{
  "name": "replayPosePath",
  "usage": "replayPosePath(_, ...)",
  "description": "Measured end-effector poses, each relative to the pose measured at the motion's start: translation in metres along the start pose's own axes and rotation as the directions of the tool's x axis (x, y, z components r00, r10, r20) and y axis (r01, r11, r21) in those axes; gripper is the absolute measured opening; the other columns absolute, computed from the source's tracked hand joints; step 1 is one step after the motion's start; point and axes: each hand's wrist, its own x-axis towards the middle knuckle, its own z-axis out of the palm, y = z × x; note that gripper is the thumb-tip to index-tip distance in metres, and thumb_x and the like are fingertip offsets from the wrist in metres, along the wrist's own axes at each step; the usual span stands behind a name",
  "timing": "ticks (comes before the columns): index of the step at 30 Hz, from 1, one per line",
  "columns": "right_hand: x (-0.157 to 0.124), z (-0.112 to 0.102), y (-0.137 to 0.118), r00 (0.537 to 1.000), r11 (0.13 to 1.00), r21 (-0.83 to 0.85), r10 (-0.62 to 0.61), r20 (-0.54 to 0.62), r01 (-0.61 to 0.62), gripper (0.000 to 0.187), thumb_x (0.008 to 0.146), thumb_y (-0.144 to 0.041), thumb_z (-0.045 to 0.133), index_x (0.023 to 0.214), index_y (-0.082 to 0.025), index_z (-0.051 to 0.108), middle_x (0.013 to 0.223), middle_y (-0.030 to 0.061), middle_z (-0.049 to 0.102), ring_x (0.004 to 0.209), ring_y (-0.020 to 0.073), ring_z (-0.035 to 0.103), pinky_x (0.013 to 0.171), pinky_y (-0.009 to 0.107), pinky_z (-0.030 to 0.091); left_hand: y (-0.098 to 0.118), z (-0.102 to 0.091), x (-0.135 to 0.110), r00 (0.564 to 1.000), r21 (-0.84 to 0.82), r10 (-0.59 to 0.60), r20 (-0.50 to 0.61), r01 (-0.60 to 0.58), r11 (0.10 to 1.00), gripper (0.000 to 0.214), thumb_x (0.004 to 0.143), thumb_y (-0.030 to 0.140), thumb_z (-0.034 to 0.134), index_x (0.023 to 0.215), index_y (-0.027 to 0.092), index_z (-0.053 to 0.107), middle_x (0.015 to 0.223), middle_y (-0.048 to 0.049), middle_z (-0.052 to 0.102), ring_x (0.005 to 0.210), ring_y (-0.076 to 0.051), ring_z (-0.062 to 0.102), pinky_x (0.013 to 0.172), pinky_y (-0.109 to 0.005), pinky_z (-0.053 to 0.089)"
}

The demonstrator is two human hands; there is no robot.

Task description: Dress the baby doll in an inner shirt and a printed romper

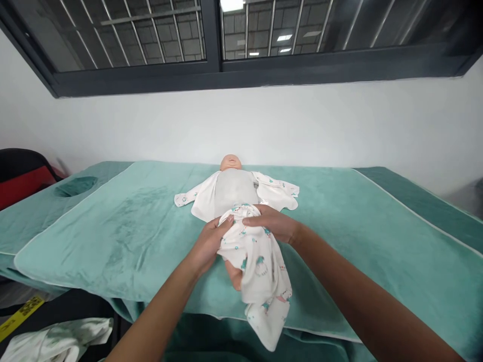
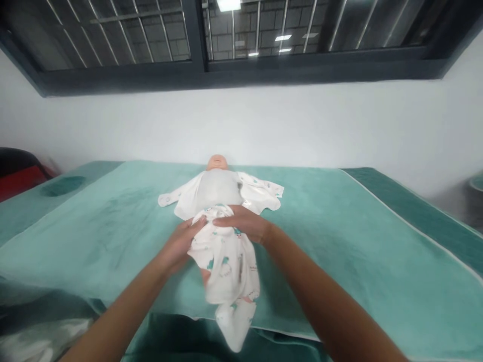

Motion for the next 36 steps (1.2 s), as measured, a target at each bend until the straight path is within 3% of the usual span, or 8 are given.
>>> replayPosePath(3,-0.003,0.002,-0.006,0.997,0.958,-0.285,0.056,0.047,-0.040,0.043,0.071,-0.043,0.077,0.107,-0.019,0.069,0.101,0.0051,0.071,0.093,0.0228,0.065,0.079,0.033,0.049,0.002,0.008,-0.020,0.997,-0.019,-0.073,-0.019,0.072,0.997,0.055,0.076,0.054,0.069,0.112,0.012,0.068,0.091,-0.0111,0.074,0.078,-0.024,0.068,0.068,-0.031,0.051)
replayPosePath(6,-0.001,0.010,-0.009,0.993,0.836,-0.549,0.048,0.103,0.016,0.035,0.074,-0.046,0.073,0.098,-0.020,0.070,0.097,0.0033,0.071,0.089,0.0222,0.064,0.074,0.031,0.047,-0.011,0.023,-0.049,0.973,-0.171,-0.152,-0.171,0.123,0.978,0.058,0.077,0.055,0.067,0.119,0.014,0.065,0.096,-0.0129,0.074,0.081,-0.027,0.070,0.067,-0.034,0.054)
replayPosePath(11,0.007,0.026,0.003,0.989,0.571,-0.815,0.040,0.146,0.097,0.030,0.072,-0.047,0.072,0.066,-0.020,0.061,0.066,-0.0012,0.061,0.065,0.0156,0.053,0.056,0.027,0.034,-0.056,0.032,-0.086,0.889,-0.393,-0.264,-0.374,0.105,0.913,0.052,0.079,0.044,0.069,0.123,0.019,0.061,0.116,-0.0133,0.069,0.102,-0.029,0.068,0.083,-0.036,0.056)
replayPosePath(15,0.008,0.035,0.013,0.991,0.295,-0.948,0.017,0.132,0.121,0.034,0.069,-0.042,0.072,0.056,-0.019,0.052,0.059,-0.0024,0.055,0.057,0.0120,0.044,0.053,0.028,0.023,-0.088,0.030,-0.099,0.863,-0.502,-0.359,-0.357,0.147,0.852,0.047,0.079,0.043,0.068,0.120,0.021,0.063,0.117,-0.0124,0.069,0.109,-0.029,0.065,0.088,-0.037,0.055)
replayPosePath(20,0.003,0.044,0.016,0.995,0.114,-0.990,0.041,0.087,0.082,0.025,0.073,-0.041,0.068,0.064,-0.018,0.060,0.068,0.0034,0.064,0.062,0.0165,0.052,0.053,0.029,0.020,-0.101,0.025,-0.102,0.778,-0.221,-0.301,-0.552,0.212,0.952,0.045,0.078,0.053,0.065,0.110,0.022,0.065,0.114,-0.0111,0.070,0.112,-0.030,0.063,0.092,-0.038,0.051)
replayPosePath(25,0.000,0.043,0.022,0.999,0.177,-0.984,-0.014,0.032,0.034,0.027,0.076,-0.043,0.064,0.066,-0.018,0.062,0.073,0.0057,0.067,0.068,0.0186,0.056,0.054,0.030,0.021,-0.092,0.020,-0.098,0.787,0.068,-0.136,-0.601,0.220,0.973,0.046,0.082,0.057,0.056,0.108,0.020,0.064,0.113,-0.0091,0.069,0.107,-0.029,0.062,0.086,-0.036,0.051)
replayPosePath(30,0.000,0.038,0.023,0.999,0.381,-0.924,-0.015,-0.044,-0.035,0.026,0.073,-0.041,0.065,0.061,-0.019,0.057,0.069,0.0022,0.065,0.065,0.0161,0.051,0.056,0.028,0.027,-0.081,0.019,-0.096,0.812,0.160,-0.086,-0.577,0.216,0.963,0.045,0.082,0.060,0.054,0.104,0.022,0.064,0.094,-0.0052,0.070,0.096,-0.027,0.062,0.079,-0.033,0.049)
replayPosePath(36,-0.005,0.032,0.022,1.000,0.660,-0.751,0.014,-0.009,-0.016,0.032,0.074,-0.048,0.066,0.065,-0.018,0.058,0.071,0.0001,0.062,0.070,0.0182,0.054,0.061,0.027,0.036,-0.071,0.004,-0.080,0.858,0.236,0.043,-0.512,0.093,0.967,0.040,0.084,0.058,0.053,0.097,0.021,0.060,0.074,-0.0004,0.061,0.075,-0.021,0.056,0.067,-0.028,0.045)
